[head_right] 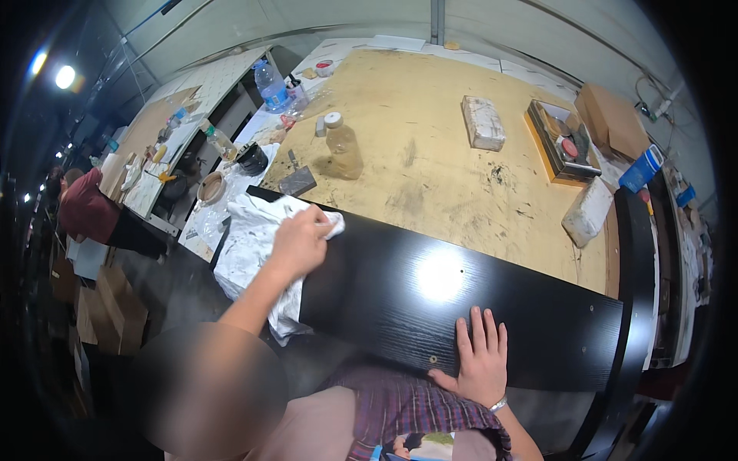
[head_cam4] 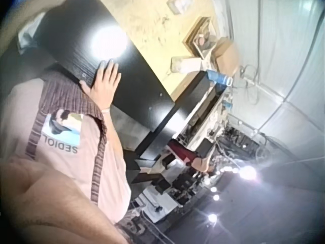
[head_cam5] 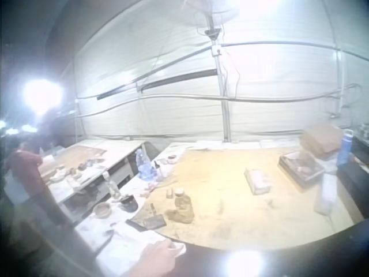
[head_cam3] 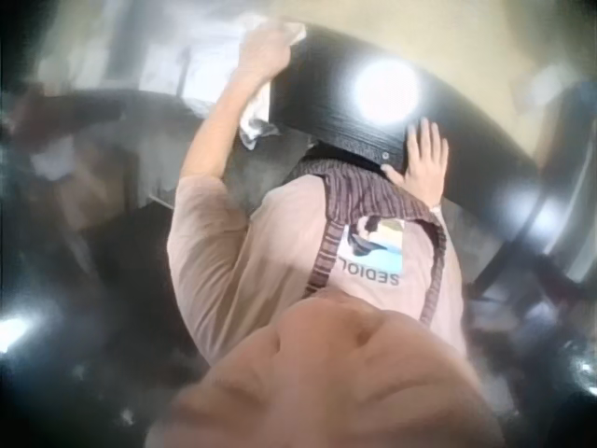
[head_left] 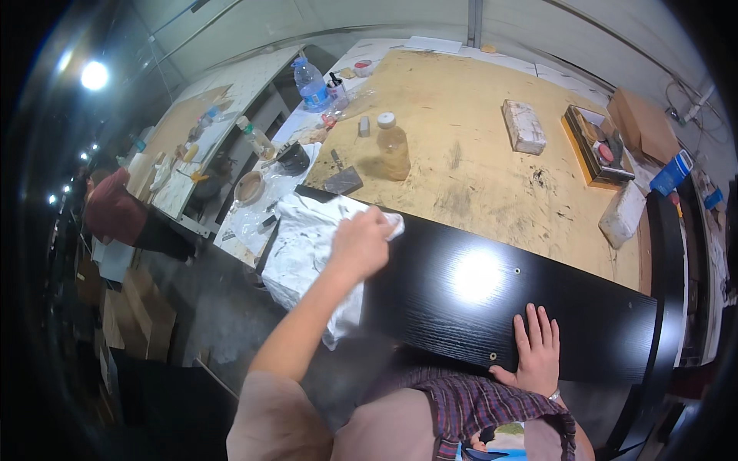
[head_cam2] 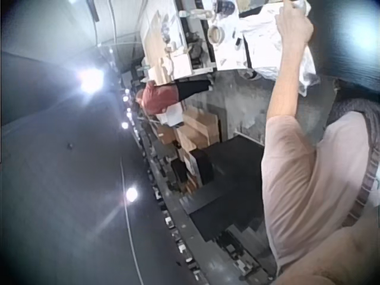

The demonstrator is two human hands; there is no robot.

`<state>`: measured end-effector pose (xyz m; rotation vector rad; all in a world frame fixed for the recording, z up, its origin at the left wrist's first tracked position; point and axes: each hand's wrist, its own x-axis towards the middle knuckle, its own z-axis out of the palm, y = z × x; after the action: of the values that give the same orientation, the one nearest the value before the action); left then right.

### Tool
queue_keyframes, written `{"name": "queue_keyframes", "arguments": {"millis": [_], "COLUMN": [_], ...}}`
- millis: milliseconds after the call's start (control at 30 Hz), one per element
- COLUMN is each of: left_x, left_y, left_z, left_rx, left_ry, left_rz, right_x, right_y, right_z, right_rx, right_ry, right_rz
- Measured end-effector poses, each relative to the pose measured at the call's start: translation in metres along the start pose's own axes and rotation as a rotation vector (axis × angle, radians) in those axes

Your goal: The person wipes a long black wooden board with a white cloth, then uses a small sanding block to smooth the surface. The person repeats wiping and sanding across the board's length, occasionally flipping the board to work on different areas.

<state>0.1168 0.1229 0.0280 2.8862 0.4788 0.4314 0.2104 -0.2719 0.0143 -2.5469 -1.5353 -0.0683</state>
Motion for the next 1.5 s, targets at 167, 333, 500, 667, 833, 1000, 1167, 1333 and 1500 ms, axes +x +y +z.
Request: {"name": "queue_keyframes", "arguments": {"millis": [167, 333, 500, 667, 833, 1000, 1167, 1333, 1500], "left_x": [-0.011, 0.013, -0.029, -0.023, 0.023, 0.040, 0.048, 0.037, 0.015], "left_y": [0.015, 0.009, 0.136, 0.173, 0.078, 0.149, 0.205, 0.211, 0.219], "left_z": [0.007, 0.013, 0.055, 0.064, 0.049, 0.080, 0.090, 0.095, 0.087], "left_rx": [0.127, 0.152, -0.471, -0.427, -0.012, -0.082, -0.069, -0.119, -0.206], "left_ry": [0.031, 0.083, 0.039, -0.202, -0.160, -0.218, -0.245, -0.189, -0.151], "left_rz": [0.102, 0.041, 0.342, 0.368, 0.063, 0.335, 0.424, 0.462, 0.536], "right_x": [-0.003, -0.004, -0.002, -0.004, 0.011, -0.024, -0.052, -0.059, -0.066], "right_y": [0.000, 0.000, -0.004, -0.003, 0.004, -0.009, 0.000, -0.002, -0.011], "right_z": [-0.001, -0.003, -0.003, -0.010, -0.001, 0.010, 0.013, 0.019, 0.025], "right_rx": [-0.002, -0.009, 0.014, 0.052, 0.090, 0.140, 0.026, -0.046, -0.090], "right_ry": [0.013, 0.015, 0.026, -0.034, 0.023, 0.041, 0.130, 0.258, 0.423], "right_rz": [0.014, -0.009, 0.016, 0.060, -0.006, 0.031, 0.079, 0.093, 0.114]}}
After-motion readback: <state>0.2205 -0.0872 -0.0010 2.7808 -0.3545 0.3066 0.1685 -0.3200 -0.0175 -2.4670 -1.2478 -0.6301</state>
